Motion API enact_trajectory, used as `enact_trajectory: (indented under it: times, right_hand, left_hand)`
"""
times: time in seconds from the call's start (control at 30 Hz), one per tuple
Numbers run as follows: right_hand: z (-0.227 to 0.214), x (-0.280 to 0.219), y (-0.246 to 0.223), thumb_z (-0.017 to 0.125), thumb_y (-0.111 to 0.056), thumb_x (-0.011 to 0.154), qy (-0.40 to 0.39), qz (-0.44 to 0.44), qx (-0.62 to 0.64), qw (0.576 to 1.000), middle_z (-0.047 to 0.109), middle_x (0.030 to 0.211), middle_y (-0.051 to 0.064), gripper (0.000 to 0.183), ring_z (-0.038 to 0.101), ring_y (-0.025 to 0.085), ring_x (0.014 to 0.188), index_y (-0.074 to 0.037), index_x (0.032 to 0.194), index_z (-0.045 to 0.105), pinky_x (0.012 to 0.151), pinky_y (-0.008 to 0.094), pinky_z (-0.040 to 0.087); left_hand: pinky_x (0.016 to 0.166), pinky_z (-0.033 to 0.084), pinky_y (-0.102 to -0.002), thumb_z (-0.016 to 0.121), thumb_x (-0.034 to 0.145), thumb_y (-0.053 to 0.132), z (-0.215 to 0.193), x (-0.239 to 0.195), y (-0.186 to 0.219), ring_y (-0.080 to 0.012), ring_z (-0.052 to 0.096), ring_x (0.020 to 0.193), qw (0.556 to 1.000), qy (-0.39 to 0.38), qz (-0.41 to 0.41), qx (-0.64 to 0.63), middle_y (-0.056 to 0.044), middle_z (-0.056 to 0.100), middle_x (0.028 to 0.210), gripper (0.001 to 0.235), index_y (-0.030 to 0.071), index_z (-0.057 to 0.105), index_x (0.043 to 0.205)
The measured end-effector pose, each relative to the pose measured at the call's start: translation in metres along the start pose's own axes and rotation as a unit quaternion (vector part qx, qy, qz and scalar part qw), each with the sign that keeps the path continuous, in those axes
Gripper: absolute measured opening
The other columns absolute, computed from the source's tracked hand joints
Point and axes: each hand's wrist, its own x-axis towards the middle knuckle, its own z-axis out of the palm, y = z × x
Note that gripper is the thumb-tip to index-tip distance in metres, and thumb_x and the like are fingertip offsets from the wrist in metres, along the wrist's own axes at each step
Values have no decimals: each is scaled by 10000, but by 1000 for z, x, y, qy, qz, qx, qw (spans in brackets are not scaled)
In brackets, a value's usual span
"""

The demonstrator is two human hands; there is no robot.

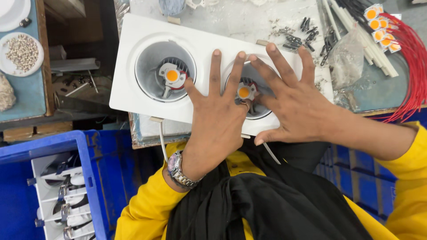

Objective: The person assembles a dual-recessed lighting fixture by inserting components into the housing, connecting wires by hand, and using a power screwdriver to secure the light modules.

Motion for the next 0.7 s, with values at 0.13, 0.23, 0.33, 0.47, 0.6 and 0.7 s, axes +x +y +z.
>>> enact_trajectory:
  times: [0.13, 0.23, 0.33, 0.47, 0.6, 0.7]
  right_hand:
    - [3, 1, -14, 456, -857, 834, 3, 25, -8, 1000, 207, 1670, 293, 955, -53, 425, 1557, 29, 1049, 740, 1100, 776, -53]
    - [4, 2, -23, 487, -854, 841, 18, 37, -16, 999, 202, 1671, 311, 970, -63, 424, 1565, 46, 1107, 734, 1105, 768, -54]
    - [5, 1, -30, 519, -859, 822, 24, 45, -6, 999, 202, 1665, 329, 988, -61, 442, 1558, 61, 1117, 725, 1111, 767, -55]
    - [5, 4, -40, 601, -848, 785, 48, 56, 14, 997, 214, 1643, 359, 1010, -34, 469, 1552, 99, 1117, 711, 1108, 773, -55]
    - [8, 9, -49, 712, -735, 723, 46, 86, 15, 995, 224, 1630, 364, 896, -4, 469, 1550, 94, 1064, 716, 1104, 778, -40]
    - [7, 9, -52, 761, -667, 704, 38, 102, 11, 994, 217, 1640, 354, 795, 11, 449, 1554, 64, 1015, 723, 1110, 777, -25]
  left_hand:
    - [975, 261, -863, 758, 701, 159, 1, -1, 1, -470, 107, 1542, 1000, 9, 2, 19, -148, 240, 1668, 234, 103, 763, 929]
    - [972, 250, -883, 761, 746, 201, 3, -1, 0, -477, 115, 1542, 1000, 25, 8, 13, -149, 250, 1665, 131, 85, 754, 807]
    - [980, 244, -890, 750, 713, 199, 4, -2, -2, -495, 114, 1535, 1000, 8, 13, 15, -156, 245, 1667, 131, 69, 740, 705]
    - [951, 262, -894, 773, 644, 228, -2, 3, -2, -505, 115, 1517, 999, -24, 9, 22, -158, 240, 1655, 163, 67, 745, 660]
    - [932, 285, -896, 811, 583, 285, -4, 4, 0, -500, 122, 1510, 999, -29, 9, 34, -160, 240, 1649, 261, 54, 762, 695]
    - [935, 283, -890, 823, 569, 302, -3, 2, 0, -496, 125, 1508, 999, -33, 4, 26, -153, 236, 1648, 284, 51, 758, 684]
